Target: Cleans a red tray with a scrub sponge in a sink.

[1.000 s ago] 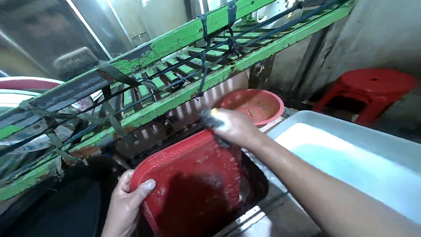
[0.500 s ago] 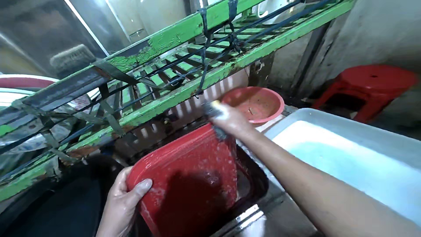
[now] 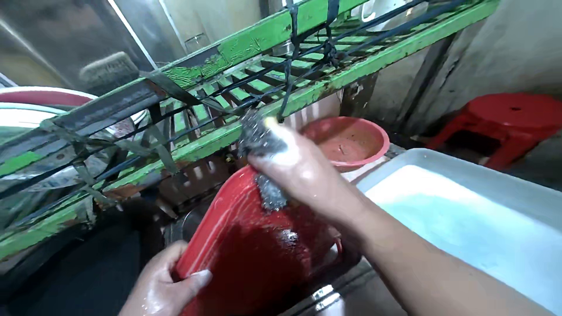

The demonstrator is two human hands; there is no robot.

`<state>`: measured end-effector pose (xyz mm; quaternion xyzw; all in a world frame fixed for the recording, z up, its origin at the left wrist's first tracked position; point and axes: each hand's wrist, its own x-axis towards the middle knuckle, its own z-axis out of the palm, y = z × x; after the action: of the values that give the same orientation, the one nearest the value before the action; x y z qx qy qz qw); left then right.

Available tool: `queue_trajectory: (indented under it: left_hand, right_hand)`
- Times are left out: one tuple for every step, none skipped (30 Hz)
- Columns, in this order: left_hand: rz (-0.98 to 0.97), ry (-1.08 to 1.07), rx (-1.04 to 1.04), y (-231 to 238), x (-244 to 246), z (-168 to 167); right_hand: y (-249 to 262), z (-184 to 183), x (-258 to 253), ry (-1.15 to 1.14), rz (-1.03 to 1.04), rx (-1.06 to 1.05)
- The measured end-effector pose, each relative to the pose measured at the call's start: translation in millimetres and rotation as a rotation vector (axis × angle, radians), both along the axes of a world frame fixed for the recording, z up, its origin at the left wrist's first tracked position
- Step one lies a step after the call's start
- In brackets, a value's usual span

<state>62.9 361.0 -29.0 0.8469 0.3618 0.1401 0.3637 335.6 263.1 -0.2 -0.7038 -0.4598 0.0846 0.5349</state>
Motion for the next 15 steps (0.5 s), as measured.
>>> queue_trajectory:
  left_hand:
    - [0.019, -0.054, -0.033, 0, 0, -13]
    - [0.05, -0.095, -0.054, 1, -4, -27]
    - [0.086, -0.127, -0.062, 1, -10, -37]
    - [0.121, -0.159, -0.064, 2, -19, -45]
    - [0.155, -0.188, -0.076, 2, -29, -51]
    - [0.193, -0.213, -0.098, 3, -38, -56]
    - [0.221, -0.234, -0.125, 4, -48, -60]
    - [0.234, -0.248, -0.149, 6, -57, -63]
    - [0.235, -0.256, -0.174, 8, -66, -65]
    - [0.232, -0.257, -0.195, 10, -73, -66]
    - [0.232, -0.259, -0.22, 11, -78, -68]
    - [0.244, -0.279, -0.247, 11, -81, -71]
    - [0.281, -0.311, -0.268, 10, -81, -74]
    - [0.34, -0.341, -0.28, 9, -81, -75]
    - [0.418, -0.357, -0.286, 9, -80, -74]
  right_hand:
    - [5, -8, -2, -0.053, 0.027, -0.019]
    - [8, -24, -2, -0.069, 0.048, -0.015]
    - [9, -46, -1, -0.052, 0.055, 0.0]
    - [8, -72, 4, -0.023, 0.043, -0.02]
    - [6, -103, 13, 0.02, 0.015, -0.081]
    - [2, -134, 26, 0.076, -0.016, -0.182]
    - [-3, -163, 44, 0.138, -0.059, -0.304]
    - [-8, -188, 62, 0.191, -0.106, -0.395]
    - [-14, -204, 79, 0.246, -0.149, -0.472]
    - [-19, -211, 90, 0.287, -0.187, -0.527]
    - [-26, -208, 96, 0.305, -0.212, -0.532]
    - [-34, -199, 98, 0.304, -0.224, -0.495]
    - [-44, -185, 98, 0.273, -0.229, -0.429]
    - [-56, -170, 99, 0.198, -0.238, -0.355]
    - [-72, -154, 103, 0.071, -0.255, -0.308]
